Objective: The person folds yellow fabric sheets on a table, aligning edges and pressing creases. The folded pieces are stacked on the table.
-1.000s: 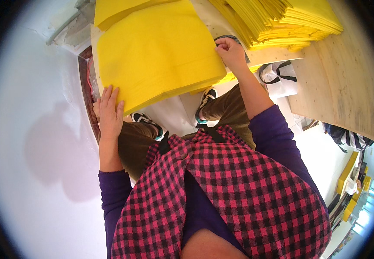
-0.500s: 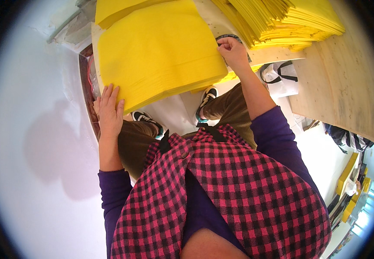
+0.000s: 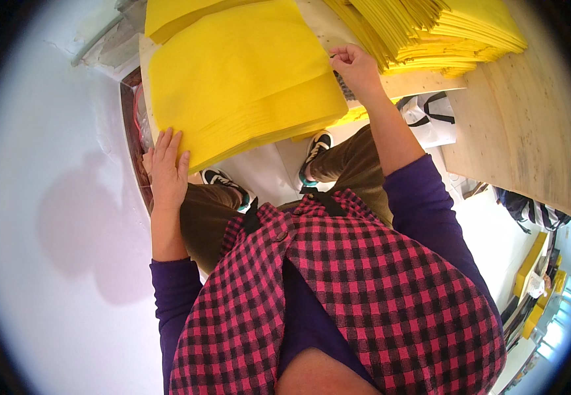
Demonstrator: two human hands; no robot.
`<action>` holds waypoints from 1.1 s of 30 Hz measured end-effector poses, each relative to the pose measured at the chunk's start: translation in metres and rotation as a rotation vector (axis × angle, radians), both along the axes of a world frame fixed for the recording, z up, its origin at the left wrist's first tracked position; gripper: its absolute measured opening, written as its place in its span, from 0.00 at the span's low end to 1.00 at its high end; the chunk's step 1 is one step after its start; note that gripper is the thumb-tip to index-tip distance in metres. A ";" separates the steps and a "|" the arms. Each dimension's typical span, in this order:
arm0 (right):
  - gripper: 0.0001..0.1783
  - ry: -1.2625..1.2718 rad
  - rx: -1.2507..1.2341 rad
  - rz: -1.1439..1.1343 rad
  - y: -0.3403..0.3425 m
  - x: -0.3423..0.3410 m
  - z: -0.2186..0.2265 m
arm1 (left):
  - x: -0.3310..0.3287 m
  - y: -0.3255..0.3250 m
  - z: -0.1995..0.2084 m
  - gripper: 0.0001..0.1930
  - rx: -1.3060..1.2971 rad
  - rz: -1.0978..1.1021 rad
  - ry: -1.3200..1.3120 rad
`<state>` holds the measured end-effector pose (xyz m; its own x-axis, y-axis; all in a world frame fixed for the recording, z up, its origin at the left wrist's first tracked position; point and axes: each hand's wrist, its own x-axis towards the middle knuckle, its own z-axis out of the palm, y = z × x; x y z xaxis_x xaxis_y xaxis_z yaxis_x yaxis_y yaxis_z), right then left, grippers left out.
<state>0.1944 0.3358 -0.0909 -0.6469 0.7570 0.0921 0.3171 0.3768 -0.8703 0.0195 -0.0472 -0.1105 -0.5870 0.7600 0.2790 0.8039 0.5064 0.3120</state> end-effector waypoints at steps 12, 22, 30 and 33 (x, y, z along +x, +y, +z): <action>0.17 0.150 -0.326 0.044 -0.002 0.000 0.004 | 0.000 0.001 -0.001 0.21 0.005 -0.003 -0.015; 0.18 0.023 -0.201 0.097 -0.004 0.008 -0.006 | 0.000 0.000 0.000 0.21 -0.007 0.004 -0.016; 0.21 -0.085 -0.095 0.079 -0.001 0.014 -0.017 | 0.002 -0.001 0.001 0.21 0.002 -0.001 -0.011; 0.21 -0.096 -0.052 0.062 0.000 0.015 -0.022 | 0.002 -0.002 0.001 0.21 0.007 -0.001 -0.007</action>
<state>0.2091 0.3362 -0.1127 -0.6964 0.7176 -0.0112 0.3779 0.3534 -0.8558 0.0215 -0.0490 -0.1091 -0.5880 0.7588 0.2802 0.8023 0.5029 0.3216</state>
